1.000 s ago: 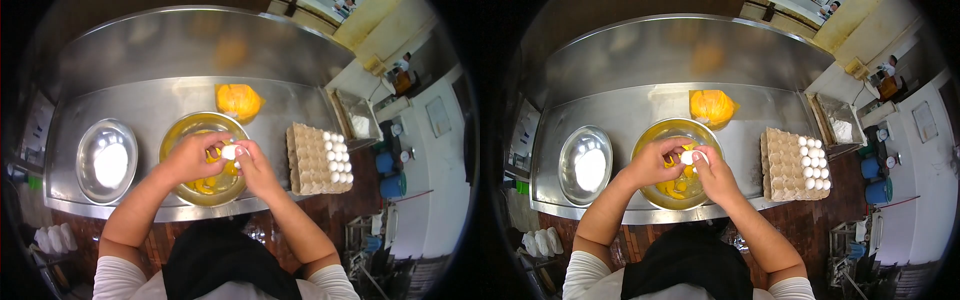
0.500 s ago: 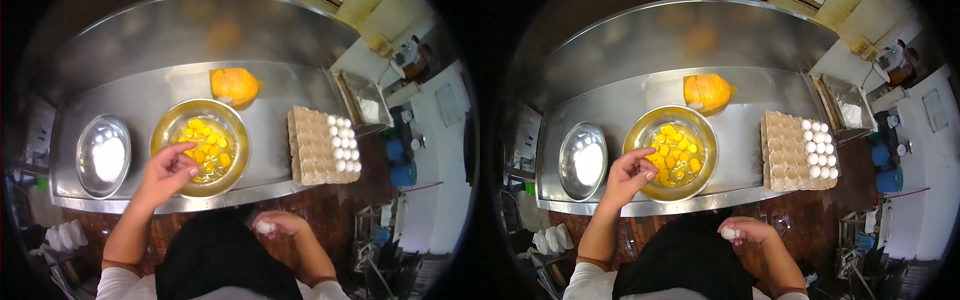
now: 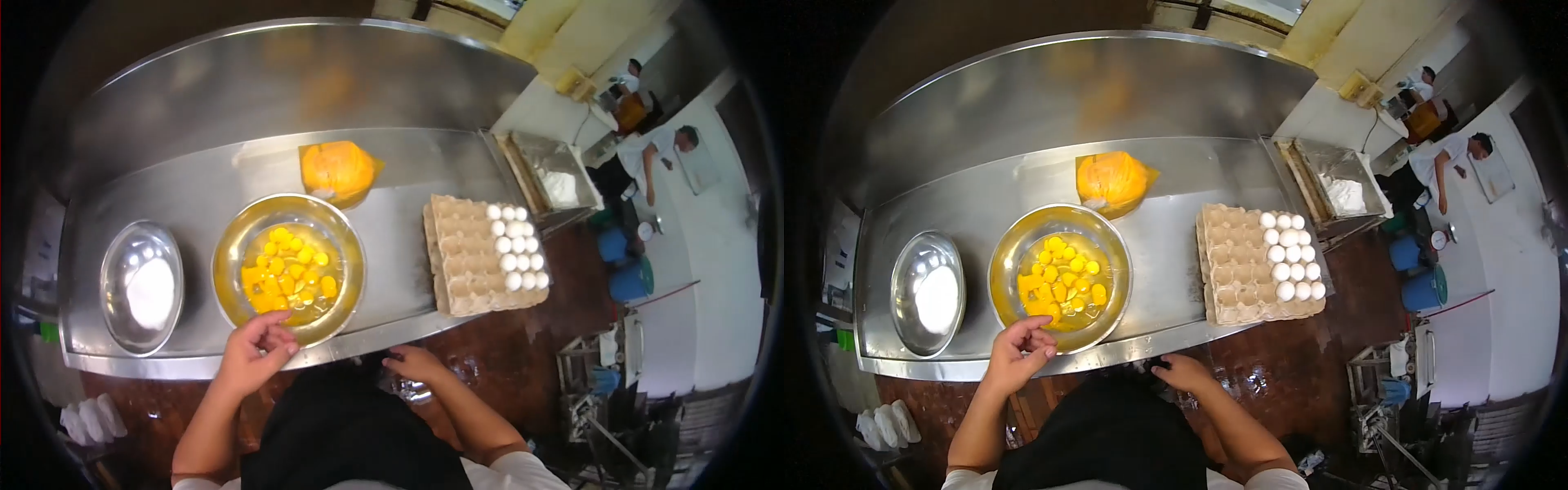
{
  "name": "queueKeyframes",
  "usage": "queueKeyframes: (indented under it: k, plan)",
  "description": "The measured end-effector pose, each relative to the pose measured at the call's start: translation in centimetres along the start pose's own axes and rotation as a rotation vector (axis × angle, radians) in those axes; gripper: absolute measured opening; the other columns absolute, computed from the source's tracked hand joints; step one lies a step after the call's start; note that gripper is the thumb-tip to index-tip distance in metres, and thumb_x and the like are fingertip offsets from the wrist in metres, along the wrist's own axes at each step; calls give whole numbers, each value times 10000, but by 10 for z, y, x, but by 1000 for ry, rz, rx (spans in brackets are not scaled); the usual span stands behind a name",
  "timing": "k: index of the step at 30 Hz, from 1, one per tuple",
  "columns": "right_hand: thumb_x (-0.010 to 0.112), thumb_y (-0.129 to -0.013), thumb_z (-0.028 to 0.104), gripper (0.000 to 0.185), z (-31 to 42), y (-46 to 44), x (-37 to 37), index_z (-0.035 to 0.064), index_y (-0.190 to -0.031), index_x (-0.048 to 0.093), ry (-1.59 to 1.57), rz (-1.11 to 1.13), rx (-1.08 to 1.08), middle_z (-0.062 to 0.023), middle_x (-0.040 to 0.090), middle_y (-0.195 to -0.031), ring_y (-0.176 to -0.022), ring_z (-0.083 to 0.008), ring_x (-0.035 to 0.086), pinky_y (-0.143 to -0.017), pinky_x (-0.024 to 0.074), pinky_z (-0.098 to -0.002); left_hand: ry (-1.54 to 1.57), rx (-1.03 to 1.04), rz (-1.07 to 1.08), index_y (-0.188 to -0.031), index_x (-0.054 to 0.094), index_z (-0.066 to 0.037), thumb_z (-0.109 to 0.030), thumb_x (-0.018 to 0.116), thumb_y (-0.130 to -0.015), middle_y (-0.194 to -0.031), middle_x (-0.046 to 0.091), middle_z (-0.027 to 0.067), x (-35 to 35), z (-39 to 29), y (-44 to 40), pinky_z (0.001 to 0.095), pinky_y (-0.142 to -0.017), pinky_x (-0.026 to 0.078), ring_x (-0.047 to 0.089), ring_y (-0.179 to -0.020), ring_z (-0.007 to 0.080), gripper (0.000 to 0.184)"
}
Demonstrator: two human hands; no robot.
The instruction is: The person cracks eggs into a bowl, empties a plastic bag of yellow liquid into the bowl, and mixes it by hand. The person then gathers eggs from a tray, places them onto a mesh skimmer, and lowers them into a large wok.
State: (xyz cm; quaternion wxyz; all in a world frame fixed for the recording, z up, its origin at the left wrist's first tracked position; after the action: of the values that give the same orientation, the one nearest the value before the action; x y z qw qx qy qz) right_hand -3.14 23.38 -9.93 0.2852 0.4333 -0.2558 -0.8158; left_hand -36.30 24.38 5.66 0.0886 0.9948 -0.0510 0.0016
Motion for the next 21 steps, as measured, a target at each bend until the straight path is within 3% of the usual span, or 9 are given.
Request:
queueKeyframes:
  k: [2, 9, 14, 18, 20, 21]
  plan:
    - [635, -864, 518, 647, 6, -2, 1, 18, -1271, 587, -1, 24, -64, -206, 631, -1223, -1147, -340, 603, -984, 470, -382, -44, 30, -15, -1235, 585, -3, -34, 721, -828, -914, 650, 31, -7, 5, 2, 219, -724, 480, 587, -785, 67, 430]
    - [629, -869, 500, 651, 30, 20, -6, 15, -1298, 561, -48, 102, -97, -215, 622, -1232, -1121, -335, 612, -954, 479, -388, -64, 138, -540, -1319, 504, 5, -33, 664, -870, -867, 612, 4, -97, 26, -8, 216, -741, 459, 551, -791, 65, 478]
    - [629, -879, 485, 614, 23, 33, -22, 31, -1288, 570, -72, 74, -155, -194, 642, -1194, -1055, -311, 641, -904, 503, -369, -67, 70, -575, -1351, 462, 18, -67, 632, -879, -809, 560, -18, -101, 37, -2, 198, -605, 412, 512, -699, 54, 509]
    - [650, -902, 322, 405, 27, 60, -90, 31, -1183, 638, -232, 140, -240, -114, 694, -1002, -892, -212, 661, -819, 522, -332, -46, 113, -450, -1349, 457, 23, -40, 616, -877, -843, 560, -4, -69, 38, -10, 187, -662, 417, 523, -746, 56, 502]
    - [646, -901, 209, 259, 23, 75, -164, 26, -1084, 669, -635, -115, -177, -39, 685, -911, -840, -138, 633, -767, 519, -309, -44, 143, -400, -1346, 461, 22, -26, 615, -871, -860, 561, 2, -51, 29, -13, 187, -695, 421, 525, -771, 59, 502]
    - [640, -887, 155, 189, -2, 66, -199, 26, -1023, 669, -687, -388, -241, 10, 665, -895, -805, -100, 606, -729, 509, -285, -65, 155, -381, -1344, 465, 20, -20, 615, -867, -868, 561, 5, -41, 19, -14, 190, -714, 425, 526, -785, 62, 501]
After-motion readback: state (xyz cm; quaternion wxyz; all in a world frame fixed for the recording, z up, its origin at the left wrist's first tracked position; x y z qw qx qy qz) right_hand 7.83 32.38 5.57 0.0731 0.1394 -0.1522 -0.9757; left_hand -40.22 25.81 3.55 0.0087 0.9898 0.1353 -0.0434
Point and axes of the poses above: each hand's wrist, its own y-axis away from the middle knuckle, its own x-axis out of the palm, z = x × y, the point moved 5 cm from there along -y, towards the middle knuckle
